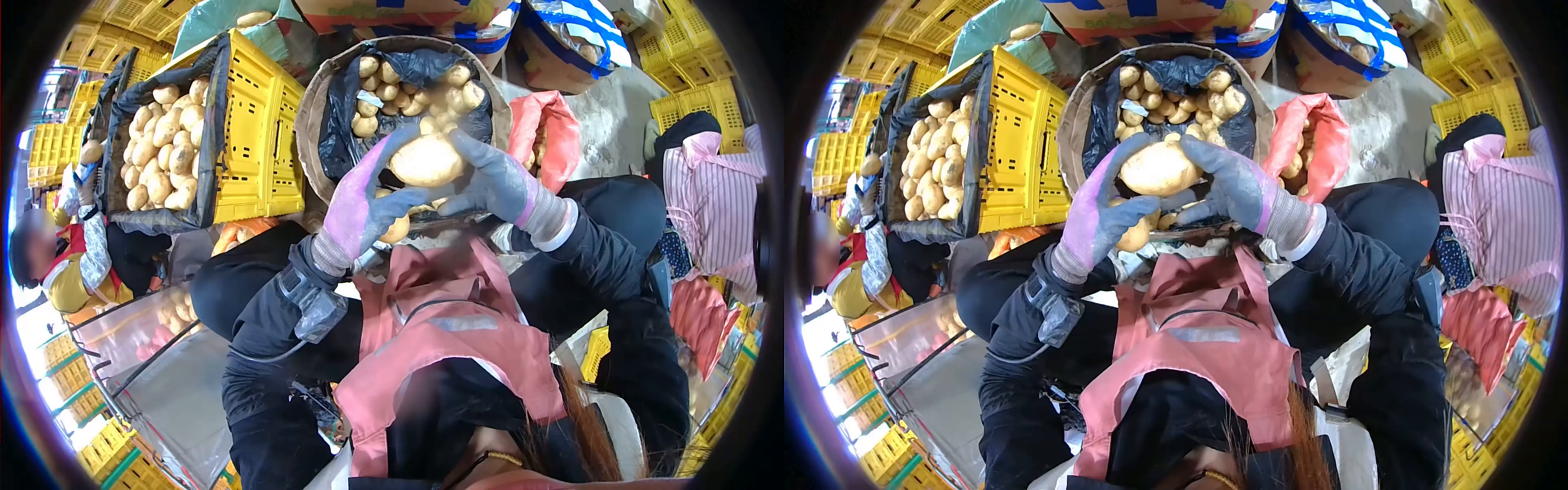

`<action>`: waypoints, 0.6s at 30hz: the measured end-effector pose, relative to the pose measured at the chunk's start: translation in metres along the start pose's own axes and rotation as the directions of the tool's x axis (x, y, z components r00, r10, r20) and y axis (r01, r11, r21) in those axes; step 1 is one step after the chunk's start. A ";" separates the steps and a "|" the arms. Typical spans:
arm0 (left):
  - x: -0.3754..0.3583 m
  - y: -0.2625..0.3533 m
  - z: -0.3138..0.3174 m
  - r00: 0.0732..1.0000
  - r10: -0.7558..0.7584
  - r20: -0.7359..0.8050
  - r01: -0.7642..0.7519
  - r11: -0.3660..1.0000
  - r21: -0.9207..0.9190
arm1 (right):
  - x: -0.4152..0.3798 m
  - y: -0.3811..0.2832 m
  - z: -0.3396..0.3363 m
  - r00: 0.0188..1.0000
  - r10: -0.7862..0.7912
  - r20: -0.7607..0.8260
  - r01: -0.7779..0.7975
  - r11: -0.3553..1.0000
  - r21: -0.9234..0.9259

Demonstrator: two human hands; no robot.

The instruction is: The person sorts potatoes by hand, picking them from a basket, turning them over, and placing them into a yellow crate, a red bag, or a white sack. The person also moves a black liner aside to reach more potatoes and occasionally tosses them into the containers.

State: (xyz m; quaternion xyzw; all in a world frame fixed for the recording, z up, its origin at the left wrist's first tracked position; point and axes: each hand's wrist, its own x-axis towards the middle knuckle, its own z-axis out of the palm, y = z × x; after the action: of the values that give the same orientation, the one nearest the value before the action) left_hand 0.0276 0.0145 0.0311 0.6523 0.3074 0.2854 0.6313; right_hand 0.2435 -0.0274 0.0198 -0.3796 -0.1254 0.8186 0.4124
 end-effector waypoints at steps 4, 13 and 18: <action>-0.003 -0.005 0.001 0.989 -0.141 -0.046 0.132 0.977 -0.170 | -0.007 -0.006 0.014 0.957 -0.275 0.092 0.289 0.875 -0.389; 0.004 -0.001 -0.019 0.993 -0.098 -0.060 0.087 0.984 -0.157 | 0.010 -0.001 0.005 0.865 -0.432 0.254 0.496 0.813 -0.305; -0.007 -0.022 -0.020 0.982 0.184 -0.040 -0.142 0.861 0.488 | 0.005 -0.003 0.013 0.835 -0.465 0.294 0.530 0.823 -0.204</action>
State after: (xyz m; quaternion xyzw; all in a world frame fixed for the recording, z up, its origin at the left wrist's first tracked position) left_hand 0.0065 0.0224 0.0101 0.8001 0.3391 0.2793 0.4084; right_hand 0.2339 -0.0201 0.0279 -0.2895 -0.3809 0.6942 0.5378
